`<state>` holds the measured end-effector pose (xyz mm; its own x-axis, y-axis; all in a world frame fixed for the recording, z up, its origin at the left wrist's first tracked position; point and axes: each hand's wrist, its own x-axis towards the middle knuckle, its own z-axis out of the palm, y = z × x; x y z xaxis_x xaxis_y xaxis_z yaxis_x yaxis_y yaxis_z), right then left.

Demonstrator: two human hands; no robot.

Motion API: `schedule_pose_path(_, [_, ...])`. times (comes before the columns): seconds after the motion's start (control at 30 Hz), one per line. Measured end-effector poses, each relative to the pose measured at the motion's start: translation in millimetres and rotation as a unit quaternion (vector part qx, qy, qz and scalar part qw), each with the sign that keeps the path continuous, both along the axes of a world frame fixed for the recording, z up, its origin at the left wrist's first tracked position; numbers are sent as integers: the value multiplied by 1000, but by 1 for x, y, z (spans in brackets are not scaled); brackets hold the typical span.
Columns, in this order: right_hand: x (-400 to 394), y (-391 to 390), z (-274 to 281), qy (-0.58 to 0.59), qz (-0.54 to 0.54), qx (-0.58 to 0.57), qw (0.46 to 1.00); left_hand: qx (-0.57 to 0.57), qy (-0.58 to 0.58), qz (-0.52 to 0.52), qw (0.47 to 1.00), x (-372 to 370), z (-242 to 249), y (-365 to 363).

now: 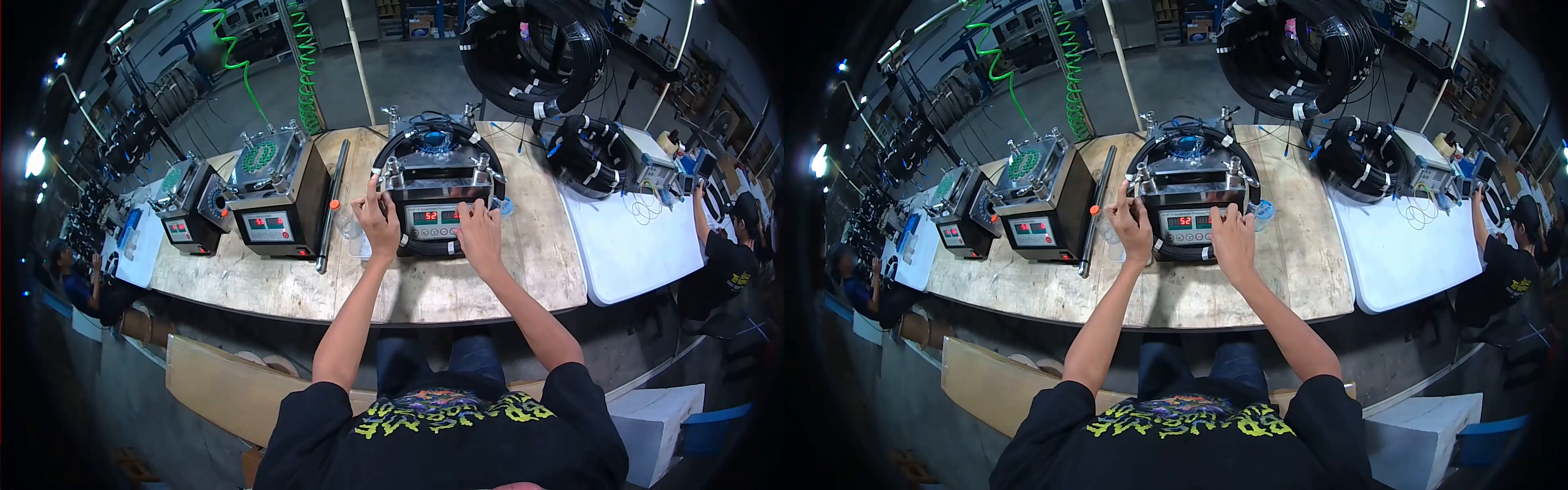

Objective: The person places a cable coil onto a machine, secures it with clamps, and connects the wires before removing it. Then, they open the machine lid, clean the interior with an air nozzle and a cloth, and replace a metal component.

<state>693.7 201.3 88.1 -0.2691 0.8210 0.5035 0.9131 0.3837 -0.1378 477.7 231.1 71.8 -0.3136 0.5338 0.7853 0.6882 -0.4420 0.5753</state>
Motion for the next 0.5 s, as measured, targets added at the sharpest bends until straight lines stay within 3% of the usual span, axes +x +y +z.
schedule_pose_path(0.33, [-1, 3, -8, 24, -28, -11, 999, 15, -12, 1, 1000, 1, 1, 2])
schedule_pose_path(0.5, [7, 2, -2, 58, 30, 9, 998, -10, -56, -38, 998, -2, 7, -2])
